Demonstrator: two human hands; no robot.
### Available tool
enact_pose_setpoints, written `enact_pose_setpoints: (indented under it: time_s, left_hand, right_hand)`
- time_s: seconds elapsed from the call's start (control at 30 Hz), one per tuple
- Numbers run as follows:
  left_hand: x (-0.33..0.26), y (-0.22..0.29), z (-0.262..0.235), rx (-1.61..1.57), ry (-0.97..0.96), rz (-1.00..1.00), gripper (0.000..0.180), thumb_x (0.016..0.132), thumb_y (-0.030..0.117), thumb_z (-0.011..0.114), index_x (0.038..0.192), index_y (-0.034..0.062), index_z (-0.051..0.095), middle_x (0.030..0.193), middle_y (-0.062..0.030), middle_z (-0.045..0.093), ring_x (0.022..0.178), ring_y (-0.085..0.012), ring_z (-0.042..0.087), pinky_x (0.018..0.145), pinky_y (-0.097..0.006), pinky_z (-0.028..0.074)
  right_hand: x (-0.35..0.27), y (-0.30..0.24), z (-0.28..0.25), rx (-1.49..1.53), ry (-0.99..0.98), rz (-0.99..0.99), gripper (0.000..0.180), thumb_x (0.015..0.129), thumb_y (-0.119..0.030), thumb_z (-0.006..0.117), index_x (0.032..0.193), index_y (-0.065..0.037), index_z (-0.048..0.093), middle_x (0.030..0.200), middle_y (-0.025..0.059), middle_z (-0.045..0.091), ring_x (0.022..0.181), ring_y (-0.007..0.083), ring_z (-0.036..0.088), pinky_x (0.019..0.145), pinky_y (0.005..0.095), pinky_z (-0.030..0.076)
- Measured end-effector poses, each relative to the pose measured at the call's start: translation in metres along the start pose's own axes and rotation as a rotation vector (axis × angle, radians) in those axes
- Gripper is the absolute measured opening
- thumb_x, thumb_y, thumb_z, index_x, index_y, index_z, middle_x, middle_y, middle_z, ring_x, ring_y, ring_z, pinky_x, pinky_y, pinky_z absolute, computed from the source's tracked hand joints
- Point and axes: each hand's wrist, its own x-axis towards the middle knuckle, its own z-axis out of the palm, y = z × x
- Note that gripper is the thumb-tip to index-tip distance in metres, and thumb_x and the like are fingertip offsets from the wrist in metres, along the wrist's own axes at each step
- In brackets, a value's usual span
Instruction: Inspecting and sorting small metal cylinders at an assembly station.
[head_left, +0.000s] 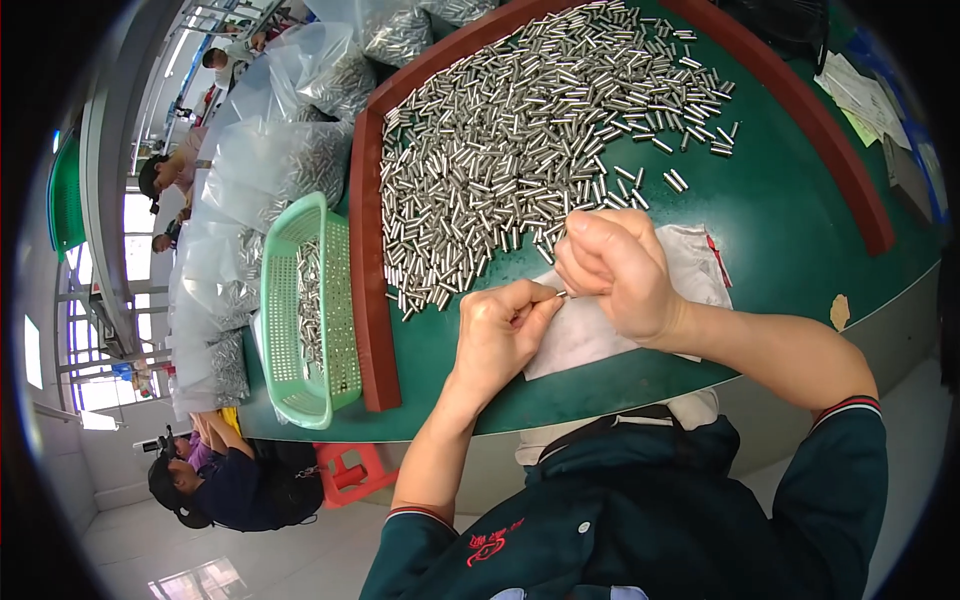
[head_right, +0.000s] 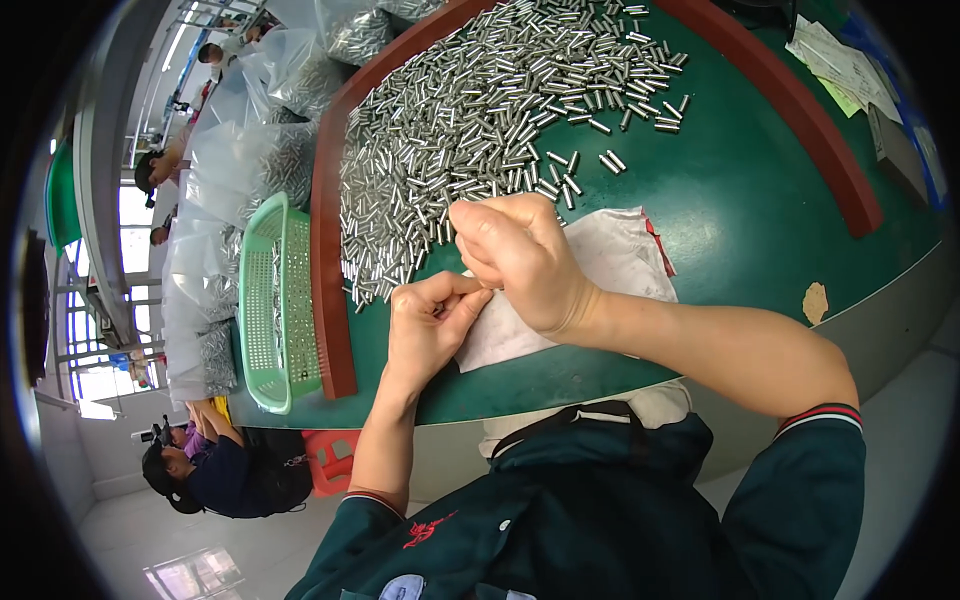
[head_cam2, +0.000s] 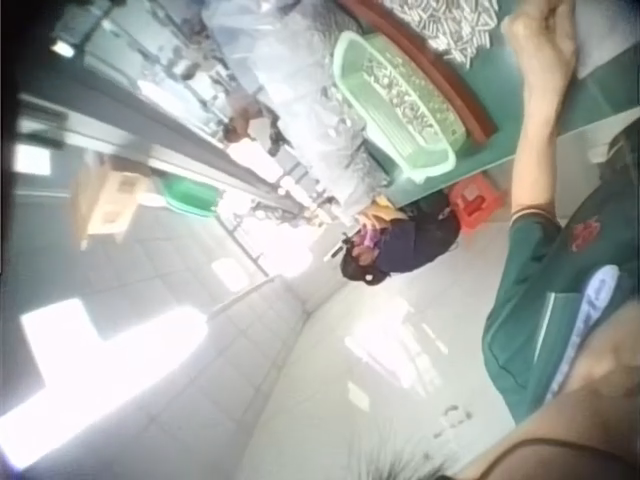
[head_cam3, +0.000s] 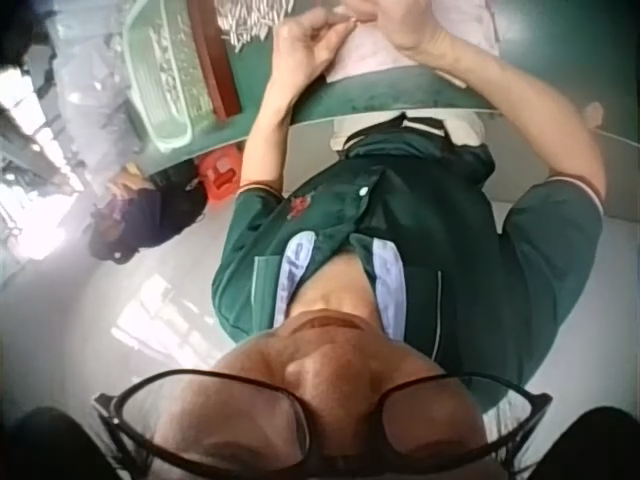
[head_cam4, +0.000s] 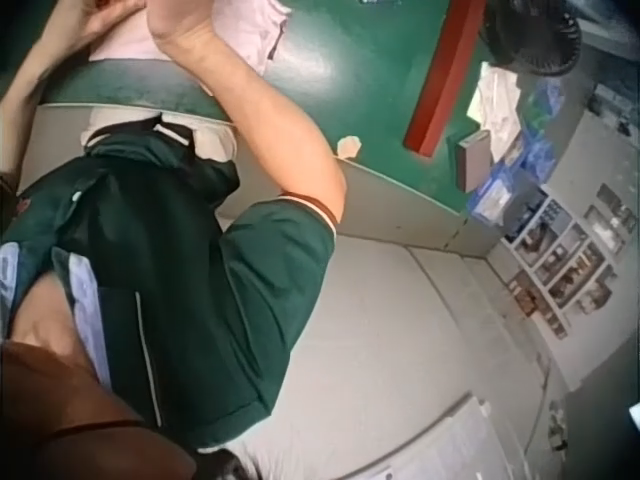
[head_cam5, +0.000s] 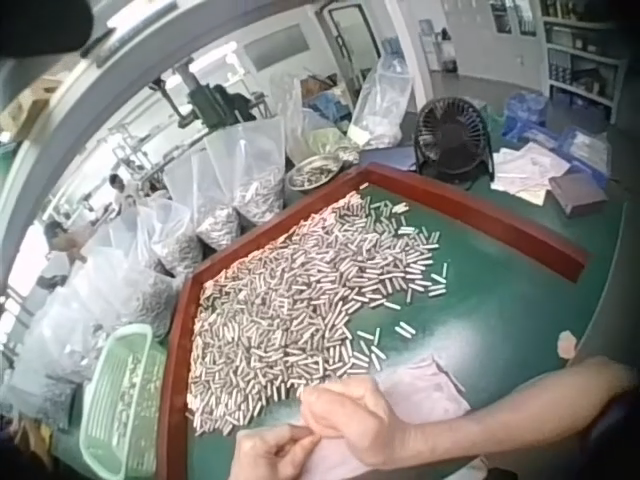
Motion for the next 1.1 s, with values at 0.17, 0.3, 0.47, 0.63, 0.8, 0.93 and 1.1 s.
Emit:
enact_pose_setpoints:
  time_s: [0.17, 0.3, 0.47, 0.63, 0.8, 0.93, 1.1]
  left_hand:
    - [-0.001, 0.0, -0.006, -0.058, 0.078, -0.088, 0.007, 0.069, 0.004, 0.065, 0.07, 0.0, 0.06, 0.044, -0.0001, 0.043, 0.039, -0.0064, 0.038, 0.038, -0.023, 0.032]
    - [0.0, -0.018, -0.019, -1.351, -0.128, -0.331, 0.007, 0.084, 0.013, 0.053, 0.087, 0.0065, 0.051, 0.072, -0.0012, 0.049, 0.052, -0.0037, 0.031, 0.047, -0.017, 0.025]
    - [0.001, -0.026, -0.019, -1.527, -0.12, -0.436, 0.011, 0.085, 0.014, 0.051, 0.09, 0.0049, 0.053, 0.076, -0.0048, 0.054, 0.049, -0.0037, 0.03, 0.045, -0.017, 0.025]
    - [0.002, -0.024, -0.021, -1.47, -0.088, -0.431, 0.014, 0.086, 0.014, 0.049, 0.093, 0.0033, 0.054, 0.076, -0.0054, 0.055, 0.048, -0.0033, 0.029, 0.044, -0.017, 0.025]
    - [0.004, -0.025, -0.023, -1.453, -0.105, -0.44, 0.02, 0.086, 0.015, 0.049, 0.099, 0.0003, 0.051, 0.072, -0.0019, 0.047, 0.051, -0.0039, 0.029, 0.045, -0.017, 0.024]
    - [0.004, -0.024, -0.024, -1.429, -0.085, -0.468, 0.022, 0.086, 0.015, 0.048, 0.102, -0.0002, 0.051, 0.072, -0.0019, 0.048, 0.051, -0.0039, 0.03, 0.045, -0.017, 0.024]
    - [0.004, -0.024, -0.024, -1.455, -0.078, -0.462, 0.025, 0.087, 0.017, 0.046, 0.104, 0.0004, 0.051, 0.075, -0.0069, 0.056, 0.049, -0.0039, 0.031, 0.045, -0.017, 0.026]
  right_hand:
    - [-0.002, -0.004, -0.002, -0.064, -0.039, -0.015, 0.038, 0.085, -0.017, 0.038, 0.05, -0.009, 0.027, 0.044, -0.0031, 0.026, 0.042, 0.0058, 0.022, 0.042, 0.0231, 0.02]
    - [-0.003, -0.005, 0.002, -0.108, -0.023, 0.0, 0.04, 0.085, -0.017, 0.037, 0.048, -0.01, 0.023, 0.041, -0.0016, 0.025, 0.04, 0.0076, 0.019, 0.041, 0.024, 0.019]
    - [-0.003, -0.003, -0.001, -0.147, -0.053, 0.004, 0.04, 0.085, -0.02, 0.037, 0.048, -0.01, 0.023, 0.041, -0.0013, 0.025, 0.04, 0.0078, 0.018, 0.04, 0.0247, 0.017]
    - [-0.001, -0.004, 0.0, -0.107, -0.026, 0.012, 0.04, 0.085, -0.02, 0.036, 0.049, -0.011, 0.023, 0.04, -0.001, 0.025, 0.039, 0.0073, 0.017, 0.04, 0.0245, 0.017]
    - [0.001, -0.004, -0.001, -0.088, -0.026, 0.02, 0.04, 0.085, -0.019, 0.036, 0.049, -0.012, 0.022, 0.04, -0.0014, 0.026, 0.039, 0.0073, 0.017, 0.04, 0.0244, 0.017]
    - [0.002, -0.004, -0.002, -0.067, -0.013, 0.028, 0.04, 0.086, -0.019, 0.035, 0.049, -0.012, 0.023, 0.04, -0.0018, 0.026, 0.038, 0.0076, 0.017, 0.039, 0.0244, 0.017]
    - [0.002, -0.004, -0.001, -0.064, -0.018, 0.031, 0.04, 0.086, -0.02, 0.035, 0.048, -0.012, 0.023, 0.04, -0.002, 0.025, 0.038, 0.0076, 0.017, 0.039, 0.0244, 0.017]
